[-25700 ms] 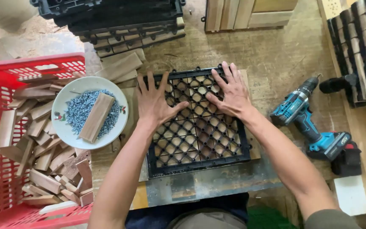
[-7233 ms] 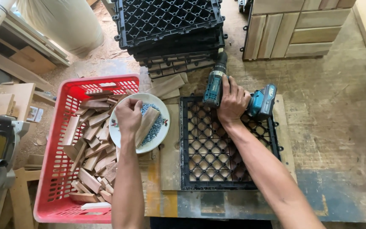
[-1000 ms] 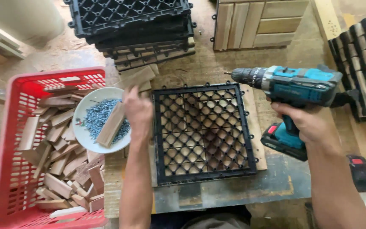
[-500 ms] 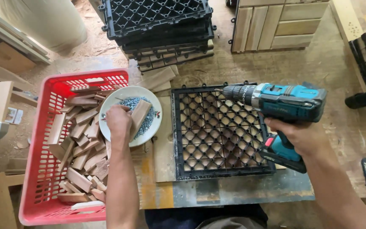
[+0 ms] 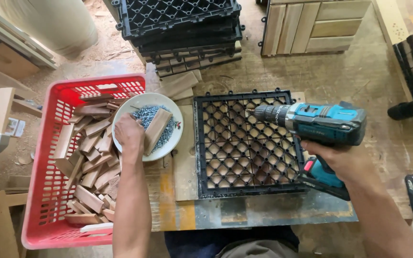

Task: Assembling wooden deck tiles by attaching wood slats to a plastic base using screws and a power drill.

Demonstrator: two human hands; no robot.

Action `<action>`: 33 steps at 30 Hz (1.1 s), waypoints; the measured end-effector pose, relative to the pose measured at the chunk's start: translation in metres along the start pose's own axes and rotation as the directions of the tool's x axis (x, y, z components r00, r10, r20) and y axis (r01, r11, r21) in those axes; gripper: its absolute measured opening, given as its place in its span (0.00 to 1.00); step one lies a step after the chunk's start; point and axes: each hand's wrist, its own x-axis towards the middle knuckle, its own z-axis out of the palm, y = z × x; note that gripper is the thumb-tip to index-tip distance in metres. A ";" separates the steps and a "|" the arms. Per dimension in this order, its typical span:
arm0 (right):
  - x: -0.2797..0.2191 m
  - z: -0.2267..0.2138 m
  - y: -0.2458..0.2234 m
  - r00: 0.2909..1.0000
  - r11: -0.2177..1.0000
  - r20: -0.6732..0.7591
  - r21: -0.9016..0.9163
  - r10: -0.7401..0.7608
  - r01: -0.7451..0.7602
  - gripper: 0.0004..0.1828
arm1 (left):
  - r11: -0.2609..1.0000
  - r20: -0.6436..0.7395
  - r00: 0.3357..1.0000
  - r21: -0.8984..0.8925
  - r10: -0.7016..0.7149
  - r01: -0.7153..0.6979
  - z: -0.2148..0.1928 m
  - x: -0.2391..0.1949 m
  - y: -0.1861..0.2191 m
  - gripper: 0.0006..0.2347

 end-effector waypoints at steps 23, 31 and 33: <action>-0.005 0.019 0.008 0.996 0.994 0.053 0.079 -0.075 0.070 0.29 | 0.807 -0.038 0.962 -0.535 0.271 -0.249 -0.055 -0.037 0.009 0.01; -0.007 0.058 -0.027 0.895 0.898 0.082 0.064 -0.439 0.435 0.19 | 0.061 0.400 0.866 -0.914 0.301 0.401 -0.025 -0.102 0.083 0.06; -0.010 0.069 -0.030 0.806 0.814 0.112 0.065 -0.581 0.577 0.13 | -0.078 0.481 0.800 -0.839 0.360 0.539 -0.007 -0.107 0.088 0.07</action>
